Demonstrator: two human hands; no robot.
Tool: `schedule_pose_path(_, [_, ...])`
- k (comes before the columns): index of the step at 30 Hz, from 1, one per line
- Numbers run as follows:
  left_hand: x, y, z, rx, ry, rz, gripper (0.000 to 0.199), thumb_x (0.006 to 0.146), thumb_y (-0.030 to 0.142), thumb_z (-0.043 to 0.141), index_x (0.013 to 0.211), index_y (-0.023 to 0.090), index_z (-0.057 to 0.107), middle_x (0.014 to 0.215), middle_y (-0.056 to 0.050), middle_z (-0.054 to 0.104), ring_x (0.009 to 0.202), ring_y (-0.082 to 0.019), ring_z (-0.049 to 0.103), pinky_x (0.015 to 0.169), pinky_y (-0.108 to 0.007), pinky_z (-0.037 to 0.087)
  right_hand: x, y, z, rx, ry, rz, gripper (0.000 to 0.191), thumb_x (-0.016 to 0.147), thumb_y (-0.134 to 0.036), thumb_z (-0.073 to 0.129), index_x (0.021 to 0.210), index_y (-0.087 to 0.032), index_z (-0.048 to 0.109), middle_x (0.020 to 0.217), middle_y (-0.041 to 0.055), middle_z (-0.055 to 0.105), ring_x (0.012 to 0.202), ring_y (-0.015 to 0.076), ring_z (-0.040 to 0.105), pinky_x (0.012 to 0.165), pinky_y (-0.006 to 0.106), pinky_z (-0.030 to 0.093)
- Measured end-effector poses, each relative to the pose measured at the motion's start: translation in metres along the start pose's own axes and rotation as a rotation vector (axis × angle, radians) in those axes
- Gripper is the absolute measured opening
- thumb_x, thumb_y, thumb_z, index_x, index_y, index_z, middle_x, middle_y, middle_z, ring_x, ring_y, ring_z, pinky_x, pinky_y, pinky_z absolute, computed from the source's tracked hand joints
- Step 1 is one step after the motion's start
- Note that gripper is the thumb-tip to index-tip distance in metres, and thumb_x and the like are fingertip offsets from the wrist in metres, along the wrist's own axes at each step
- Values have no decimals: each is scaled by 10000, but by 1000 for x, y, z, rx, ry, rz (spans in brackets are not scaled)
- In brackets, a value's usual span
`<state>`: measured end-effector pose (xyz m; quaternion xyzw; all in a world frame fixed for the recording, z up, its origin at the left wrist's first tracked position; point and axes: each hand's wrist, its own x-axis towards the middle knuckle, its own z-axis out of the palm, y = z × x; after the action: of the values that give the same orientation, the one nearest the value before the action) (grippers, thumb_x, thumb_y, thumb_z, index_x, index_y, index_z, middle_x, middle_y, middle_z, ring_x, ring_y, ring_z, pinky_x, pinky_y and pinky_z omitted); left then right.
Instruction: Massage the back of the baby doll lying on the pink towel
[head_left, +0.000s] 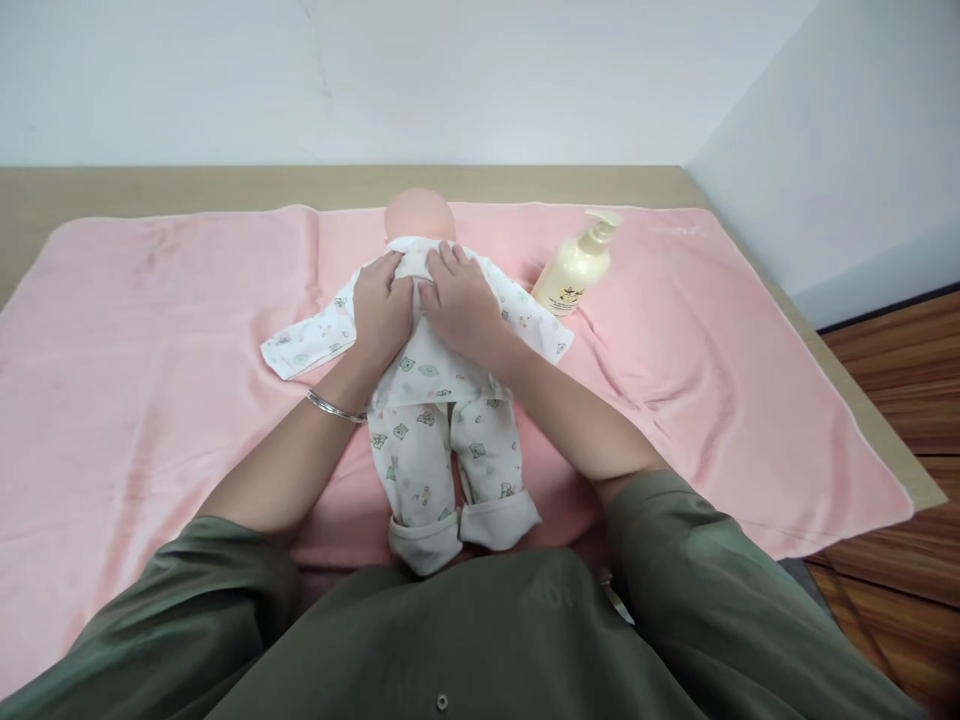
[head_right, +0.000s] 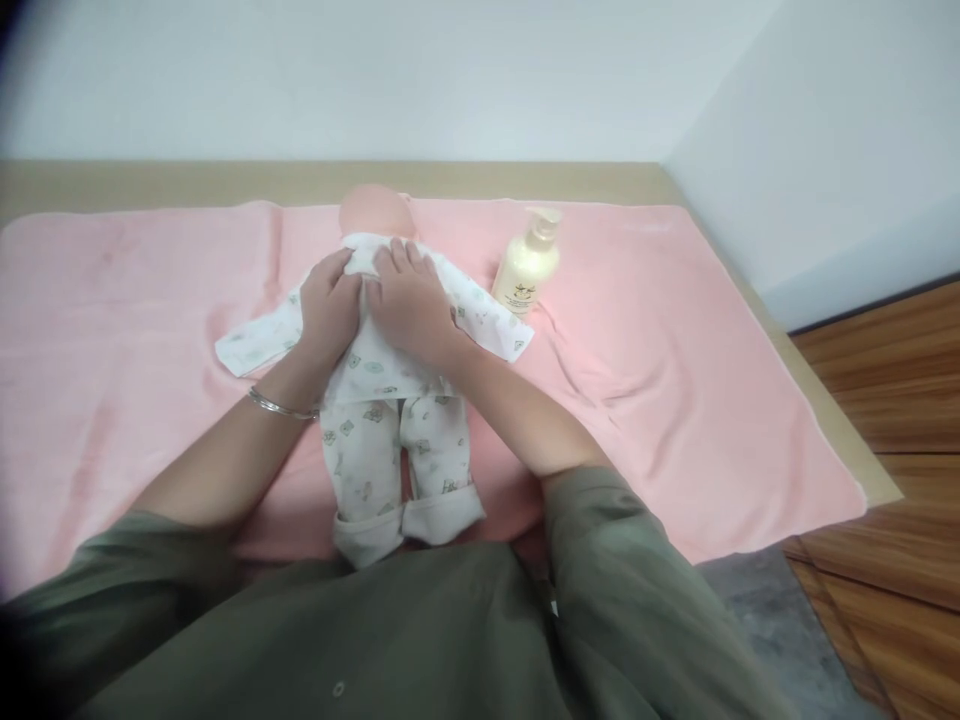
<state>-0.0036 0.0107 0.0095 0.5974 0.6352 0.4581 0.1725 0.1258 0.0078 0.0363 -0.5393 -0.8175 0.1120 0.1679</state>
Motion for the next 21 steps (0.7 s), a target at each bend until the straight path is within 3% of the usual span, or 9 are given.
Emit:
schedule_pose_path(4, [-2, 0, 3, 42, 6, -53, 546, 808, 261, 455, 1295, 165, 682, 1423, -95, 678, 1352, -269, 587, 1251, -423, 424, 12, 11, 1, 43, -15, 86, 645, 1057, -330, 409, 1628, -43, 325, 1720, 166, 283, 1645, 325, 206, 1387, 550, 147])
schedule_pose_path(21, [-2, 3, 1, 114, -36, -30, 504, 849, 244, 426, 1278, 152, 673, 1405, -131, 673, 1350, -300, 582, 1247, -474, 423, 9, 9, 1, 18, -3, 67, 639, 1051, -320, 405, 1620, -36, 343, 1707, 182, 306, 1629, 340, 237, 1378, 553, 162])
